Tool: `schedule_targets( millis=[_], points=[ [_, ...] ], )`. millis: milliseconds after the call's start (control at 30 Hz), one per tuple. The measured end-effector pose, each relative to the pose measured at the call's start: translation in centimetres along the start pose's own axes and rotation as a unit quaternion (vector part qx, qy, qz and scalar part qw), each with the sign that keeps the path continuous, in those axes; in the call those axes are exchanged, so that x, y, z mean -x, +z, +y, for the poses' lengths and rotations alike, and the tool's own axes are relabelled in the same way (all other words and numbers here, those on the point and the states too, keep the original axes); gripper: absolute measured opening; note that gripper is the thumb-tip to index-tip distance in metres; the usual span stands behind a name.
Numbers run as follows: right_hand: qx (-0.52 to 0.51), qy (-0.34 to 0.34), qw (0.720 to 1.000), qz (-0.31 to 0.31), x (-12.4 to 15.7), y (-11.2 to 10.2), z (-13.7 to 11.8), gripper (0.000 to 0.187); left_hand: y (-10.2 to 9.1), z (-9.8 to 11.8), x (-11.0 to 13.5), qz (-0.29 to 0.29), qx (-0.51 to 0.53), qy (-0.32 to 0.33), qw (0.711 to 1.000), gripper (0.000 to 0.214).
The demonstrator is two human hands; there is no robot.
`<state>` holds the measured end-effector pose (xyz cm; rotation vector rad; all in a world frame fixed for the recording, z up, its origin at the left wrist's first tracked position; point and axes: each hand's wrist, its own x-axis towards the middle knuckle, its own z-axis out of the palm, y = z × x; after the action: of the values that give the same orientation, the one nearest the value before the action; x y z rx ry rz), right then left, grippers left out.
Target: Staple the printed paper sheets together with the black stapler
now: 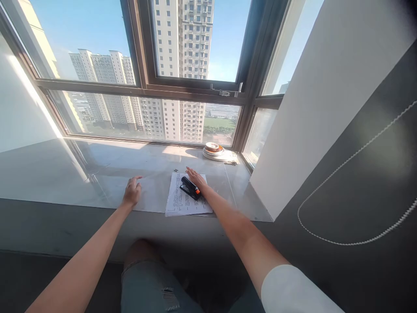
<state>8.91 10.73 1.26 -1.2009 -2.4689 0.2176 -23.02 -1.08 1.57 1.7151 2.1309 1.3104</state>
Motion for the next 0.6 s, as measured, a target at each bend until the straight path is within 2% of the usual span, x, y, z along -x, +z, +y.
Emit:
schedule_targets(
  millis=[67,200,367,433,500,600],
  points=[
    [0.023,0.021,0.999,0.013,1.7,-1.0,1.2,0.047,0.1,0.5,0.2,-0.003,-0.025,0.025,0.999,0.045],
    [0.061,0.069,0.995,0.026,4.8,-3.1,3.4,0.029,0.1,1.6,1.0,-0.012,-0.077,0.091,0.993,0.044],
    [0.05,0.095,0.993,0.054,7.0,-4.9,4.8,0.022,1.0,4.1,3.8,-0.015,-0.184,0.165,0.969,0.042],
    [0.041,0.104,0.991,0.071,7.4,-5.5,4.8,0.019,2.4,6.2,5.0,-0.033,-0.187,0.18,0.965,0.039],
    [0.038,0.123,0.987,0.1,8.0,-6.4,4.6,0.02,4.5,8.8,5.6,-0.071,-0.143,0.18,0.971,0.035],
    [0.029,0.194,0.962,0.192,9.5,-7.6,3.7,0.036,8.4,12.9,5.8,-0.099,-0.076,0.143,0.982,0.038]
  ],
)
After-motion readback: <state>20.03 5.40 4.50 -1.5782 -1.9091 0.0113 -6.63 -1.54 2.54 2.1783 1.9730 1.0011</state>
